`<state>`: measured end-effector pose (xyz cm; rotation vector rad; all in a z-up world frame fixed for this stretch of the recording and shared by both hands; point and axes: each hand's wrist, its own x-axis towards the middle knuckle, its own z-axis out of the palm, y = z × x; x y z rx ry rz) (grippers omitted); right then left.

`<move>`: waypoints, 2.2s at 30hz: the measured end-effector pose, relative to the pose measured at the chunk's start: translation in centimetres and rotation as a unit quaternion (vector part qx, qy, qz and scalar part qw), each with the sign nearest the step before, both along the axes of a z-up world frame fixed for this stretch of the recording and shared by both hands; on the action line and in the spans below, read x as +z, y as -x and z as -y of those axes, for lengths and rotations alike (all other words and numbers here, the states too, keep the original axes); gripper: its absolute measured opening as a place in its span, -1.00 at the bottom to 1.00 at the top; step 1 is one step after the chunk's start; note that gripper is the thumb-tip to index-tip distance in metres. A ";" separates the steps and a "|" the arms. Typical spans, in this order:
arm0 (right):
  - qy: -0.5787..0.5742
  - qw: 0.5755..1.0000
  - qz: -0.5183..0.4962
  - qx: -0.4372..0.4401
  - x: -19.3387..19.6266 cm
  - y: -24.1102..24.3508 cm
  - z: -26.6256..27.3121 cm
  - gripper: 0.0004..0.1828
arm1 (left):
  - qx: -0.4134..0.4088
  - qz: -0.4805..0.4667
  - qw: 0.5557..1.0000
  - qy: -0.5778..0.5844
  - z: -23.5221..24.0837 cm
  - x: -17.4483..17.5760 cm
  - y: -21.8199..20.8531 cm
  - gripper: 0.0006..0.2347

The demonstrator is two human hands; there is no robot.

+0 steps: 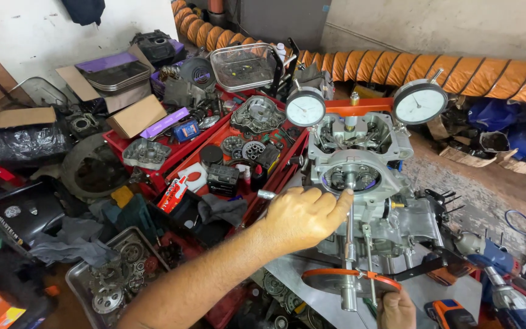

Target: The person works on a motorcycle engine mounted on a stand, using a timing light and a degree wheel to adjust the timing. They use a wrench to turn the crankshaft and a screwdriver to make adjustments to the camshaft sprocket while monitoring the degree wheel.

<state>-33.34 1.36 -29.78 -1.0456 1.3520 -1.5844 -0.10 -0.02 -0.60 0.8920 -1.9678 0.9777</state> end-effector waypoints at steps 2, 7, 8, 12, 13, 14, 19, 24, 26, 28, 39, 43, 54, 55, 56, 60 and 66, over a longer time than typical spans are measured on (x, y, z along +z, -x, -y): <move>0.022 0.993 0.118 0.015 -2.4 0.4 0.5 -0.45 | 0.006 -0.003 1.000 -0.001 -0.1 0.0 0.1 -0.77; 0.026 0.992 -0.124 -0.006 -1.0 1.3 0.0 -0.49 | 0.019 -0.028 0.999 0.005 -0.4 -0.2 0.4 -0.77; 0.026 0.992 -0.124 -0.005 -0.7 1.3 0.0 -0.49 | 0.020 -0.028 0.999 0.005 -0.5 -0.4 0.4 -0.77; 0.027 0.981 -0.190 -0.037 0.7 1.0 -0.2 -0.46 | 0.018 -0.045 0.999 0.001 -0.6 -0.6 0.6 -0.75; 0.019 0.974 -0.220 -0.052 1.1 0.8 -0.4 -0.45 | 0.015 -0.054 0.998 0.001 -0.7 -0.5 0.6 -0.74; 0.020 0.974 -0.219 -0.051 1.4 0.7 -0.4 -0.45 | 0.016 -0.054 0.998 0.002 -0.7 -0.6 0.6 -0.74; 0.030 0.979 -0.199 -0.024 3.4 0.0 -1.1 -0.59 | 0.013 -0.074 0.997 -0.008 -0.7 -0.9 0.9 -0.73; 0.014 0.973 -0.231 -0.016 4.5 -0.1 -1.1 -0.61 | 0.014 -0.091 0.996 -0.013 -0.7 -1.2 1.2 -0.73; 0.011 0.968 -0.249 -0.016 5.6 -0.4 -1.7 -0.57 | 0.016 -0.094 0.995 -0.017 -0.7 -1.4 1.3 -0.73; 0.005 0.968 -0.249 -0.014 5.6 -0.3 -1.7 -0.57 | 0.015 -0.106 0.994 -0.020 -0.8 -1.4 1.3 -0.73; 0.010 0.949 -0.313 -0.023 6.4 -0.1 -2.2 -0.57 | 0.030 -0.121 0.992 -0.012 -0.7 -1.7 1.7 -0.74; -0.015 0.942 -0.335 -0.015 6.7 0.2 -2.1 -0.59 | 0.021 -0.132 0.991 -0.007 -0.6 -1.8 1.8 -0.76; -0.040 0.937 -0.348 -0.014 7.5 0.1 -2.3 -0.53 | 0.021 -0.133 0.991 -0.007 -0.7 -1.8 1.7 -0.75; -0.050 0.933 -0.355 -0.017 7.8 -0.1 -2.4 -0.51 | 0.022 -0.133 0.991 -0.006 -0.7 -1.7 1.7 -0.75; -0.050 0.933 -0.355 -0.017 7.7 -0.1 -2.4 -0.51 | 0.022 -0.133 0.991 -0.006 -0.7 -1.8 1.8 -0.75; -0.020 0.939 -0.344 -0.008 7.5 0.1 -2.3 -0.53 | 0.022 -0.133 0.991 -0.010 -0.6 -1.9 1.8 -0.75; -0.011 0.943 -0.332 0.001 7.7 -0.1 -2.3 -0.56 | 0.023 -0.132 0.991 -0.018 -0.6 -2.1 1.8 -0.73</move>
